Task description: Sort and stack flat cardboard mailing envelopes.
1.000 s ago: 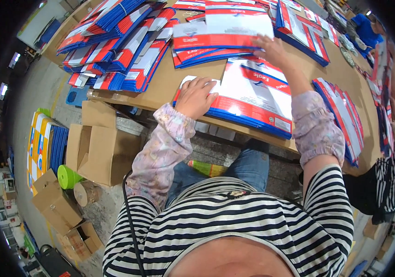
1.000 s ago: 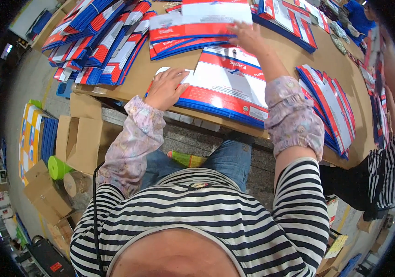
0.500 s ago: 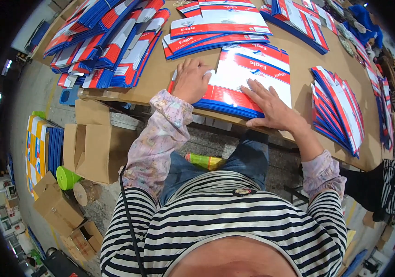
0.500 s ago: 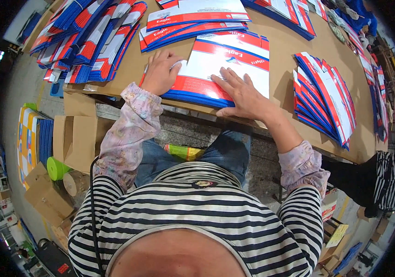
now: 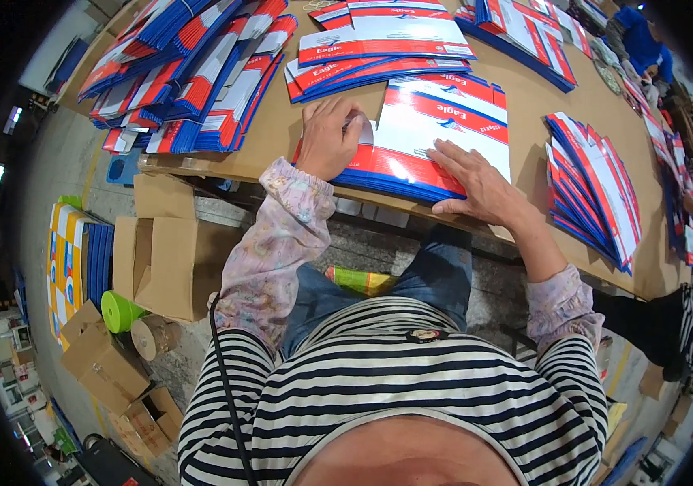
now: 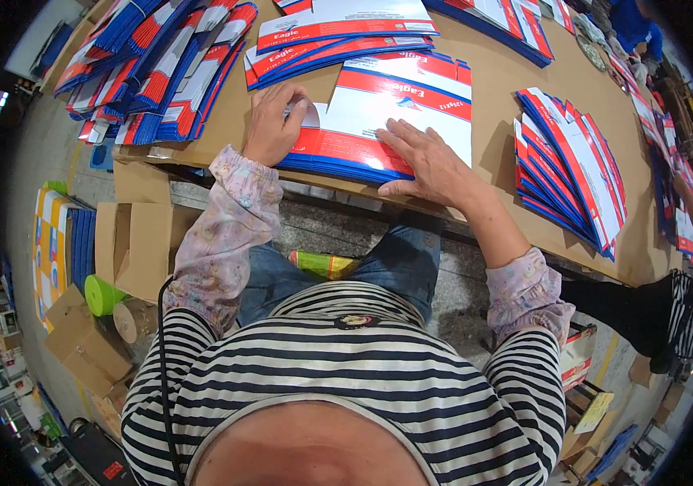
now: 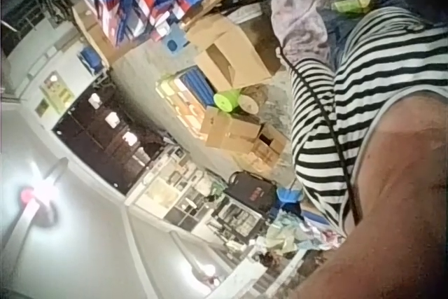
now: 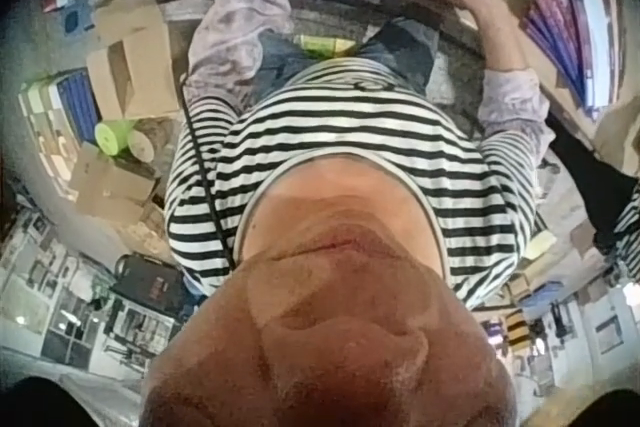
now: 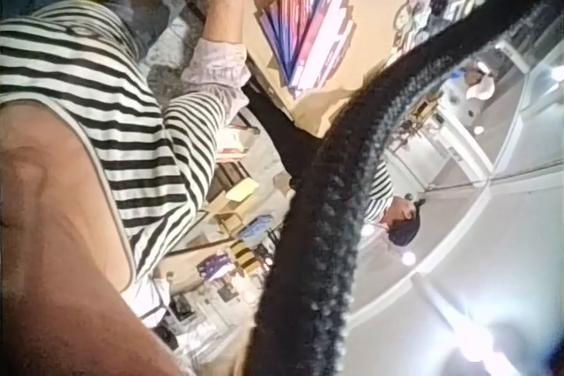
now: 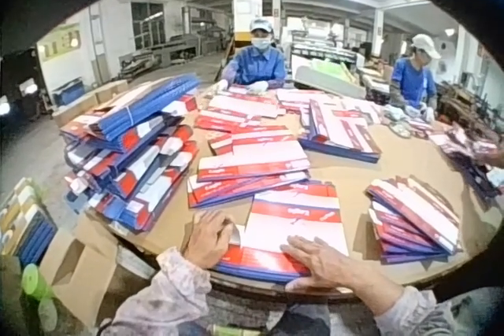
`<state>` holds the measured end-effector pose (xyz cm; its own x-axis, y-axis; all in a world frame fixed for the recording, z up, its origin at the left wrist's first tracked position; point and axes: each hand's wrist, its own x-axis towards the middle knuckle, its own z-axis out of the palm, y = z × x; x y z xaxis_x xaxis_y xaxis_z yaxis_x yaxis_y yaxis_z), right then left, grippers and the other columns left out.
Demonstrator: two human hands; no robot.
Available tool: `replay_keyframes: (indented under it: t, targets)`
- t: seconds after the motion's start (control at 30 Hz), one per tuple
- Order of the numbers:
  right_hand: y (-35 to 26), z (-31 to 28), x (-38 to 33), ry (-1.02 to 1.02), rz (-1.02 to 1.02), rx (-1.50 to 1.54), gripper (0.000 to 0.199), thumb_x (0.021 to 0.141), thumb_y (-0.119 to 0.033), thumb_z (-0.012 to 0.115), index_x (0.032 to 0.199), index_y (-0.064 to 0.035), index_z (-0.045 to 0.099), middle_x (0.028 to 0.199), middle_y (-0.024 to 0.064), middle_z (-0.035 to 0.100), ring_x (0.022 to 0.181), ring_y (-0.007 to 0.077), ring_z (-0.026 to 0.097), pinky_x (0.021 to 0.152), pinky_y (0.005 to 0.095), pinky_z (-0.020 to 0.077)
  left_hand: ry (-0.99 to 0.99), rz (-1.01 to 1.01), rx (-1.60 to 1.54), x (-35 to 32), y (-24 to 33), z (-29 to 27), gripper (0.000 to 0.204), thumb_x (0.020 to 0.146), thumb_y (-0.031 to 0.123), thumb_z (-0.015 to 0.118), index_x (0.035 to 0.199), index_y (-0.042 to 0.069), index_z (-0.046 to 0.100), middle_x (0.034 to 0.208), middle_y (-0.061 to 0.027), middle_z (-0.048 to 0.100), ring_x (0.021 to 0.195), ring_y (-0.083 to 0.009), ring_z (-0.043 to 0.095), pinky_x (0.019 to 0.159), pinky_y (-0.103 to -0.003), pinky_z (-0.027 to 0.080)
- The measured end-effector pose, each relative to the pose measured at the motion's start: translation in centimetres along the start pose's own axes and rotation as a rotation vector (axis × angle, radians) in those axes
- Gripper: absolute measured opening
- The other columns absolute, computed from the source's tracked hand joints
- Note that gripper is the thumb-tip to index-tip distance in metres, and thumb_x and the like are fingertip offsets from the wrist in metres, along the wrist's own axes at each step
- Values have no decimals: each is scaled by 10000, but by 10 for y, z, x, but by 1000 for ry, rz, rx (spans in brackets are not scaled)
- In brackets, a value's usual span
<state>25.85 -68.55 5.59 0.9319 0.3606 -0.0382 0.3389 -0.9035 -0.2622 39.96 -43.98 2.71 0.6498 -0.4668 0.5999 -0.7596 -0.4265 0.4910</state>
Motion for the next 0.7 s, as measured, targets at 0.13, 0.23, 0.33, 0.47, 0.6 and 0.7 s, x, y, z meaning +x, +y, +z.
replay_keyframes:
  t: [0.13,0.23,0.33,0.47,0.6,0.7]
  targets:
    - [1,0,-7,52,-24,-25,853,769,-547,647,1424,-82,361,1440,198,385,1335,356,366,1095,457,321,-1,26,-76,8,6,-1,93,873,137,566,909,52,575,814,-79,571,838,-260,543,830,-357,365]
    - [-13,-1,-9,116,-23,-90,810,794,-514,642,1420,-80,365,1419,218,401,1318,359,388,1072,453,342,0,1,-164,6,13,-3,85,854,137,578,867,53,566,821,-81,577,835,-252,555,869,-369,316]
    - [-14,4,-14,168,-34,-123,731,834,-429,639,1413,-74,368,1424,198,401,1313,353,396,1073,446,346,-24,-20,-194,11,20,-10,83,857,133,583,865,53,562,815,-72,572,818,-242,549,873,-354,311]
    - [-21,-2,-18,183,-56,-227,650,832,-218,611,1413,-69,358,1452,167,377,1335,323,380,1087,458,331,-27,-6,-234,21,30,-20,98,866,145,589,876,49,566,821,-70,575,803,-238,543,868,-348,316]
    - [-30,-38,-27,255,-93,-305,566,856,-56,489,1406,-63,356,1456,160,378,1347,303,375,1096,478,318,94,-65,-307,28,30,-33,132,904,160,578,940,34,592,871,-85,598,862,-240,565,857,-346,389]
    - [-36,-88,-38,396,-78,-371,528,872,-31,454,1393,-60,376,1428,159,419,1323,291,413,1086,483,336,249,-261,-501,22,12,-52,172,950,170,544,1005,19,604,948,-88,626,937,-189,579,848,-299,441]
